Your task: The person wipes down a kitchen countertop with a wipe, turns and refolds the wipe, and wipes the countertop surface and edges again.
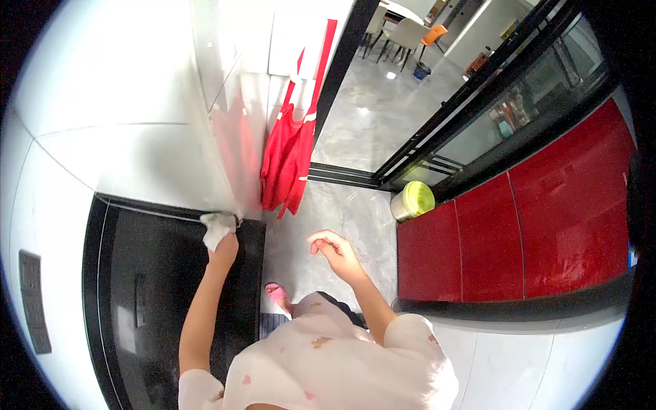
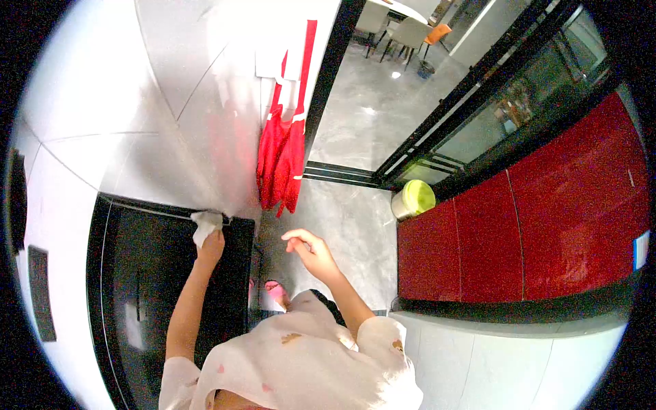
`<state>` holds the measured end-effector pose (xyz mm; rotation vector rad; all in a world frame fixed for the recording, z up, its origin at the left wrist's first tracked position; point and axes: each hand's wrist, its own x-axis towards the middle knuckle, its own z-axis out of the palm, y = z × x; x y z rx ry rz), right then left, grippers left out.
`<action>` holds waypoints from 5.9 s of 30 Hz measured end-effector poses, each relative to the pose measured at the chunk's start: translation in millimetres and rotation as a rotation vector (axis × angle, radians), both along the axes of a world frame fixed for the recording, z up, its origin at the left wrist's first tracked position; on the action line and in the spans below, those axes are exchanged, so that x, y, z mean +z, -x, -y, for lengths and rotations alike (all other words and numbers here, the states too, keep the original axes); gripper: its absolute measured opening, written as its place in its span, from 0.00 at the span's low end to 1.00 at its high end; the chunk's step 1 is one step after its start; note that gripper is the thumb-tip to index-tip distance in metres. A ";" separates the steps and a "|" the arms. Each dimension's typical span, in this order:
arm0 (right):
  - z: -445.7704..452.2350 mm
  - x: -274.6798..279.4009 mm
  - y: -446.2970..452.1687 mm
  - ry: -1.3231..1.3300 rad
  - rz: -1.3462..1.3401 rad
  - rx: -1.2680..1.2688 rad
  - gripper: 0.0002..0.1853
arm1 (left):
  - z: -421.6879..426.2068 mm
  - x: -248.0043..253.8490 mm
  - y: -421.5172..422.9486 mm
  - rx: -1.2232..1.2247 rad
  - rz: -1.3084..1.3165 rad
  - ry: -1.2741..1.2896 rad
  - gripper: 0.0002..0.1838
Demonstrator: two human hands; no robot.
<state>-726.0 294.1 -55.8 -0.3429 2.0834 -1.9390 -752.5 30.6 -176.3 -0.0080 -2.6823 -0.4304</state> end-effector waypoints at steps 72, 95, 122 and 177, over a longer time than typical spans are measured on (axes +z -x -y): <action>275.7 5.0 -271.9 -0.037 0.373 1.765 0.19 | -37.9 114.4 -498.3 0.472 -0.594 -2.105 0.26; 333.8 -38.4 -467.7 -0.017 0.803 1.007 0.13 | 193.2 75.3 -765.8 1.313 -0.954 -1.182 0.11; 287.8 -69.0 -407.1 -0.115 0.778 0.659 0.10 | 408.0 -3.8 -764.0 1.583 -0.090 -0.020 0.16; 41.8 -85.4 51.1 0.011 0.631 -0.087 0.12 | 392.7 27.6 35.0 0.689 0.295 -0.226 0.18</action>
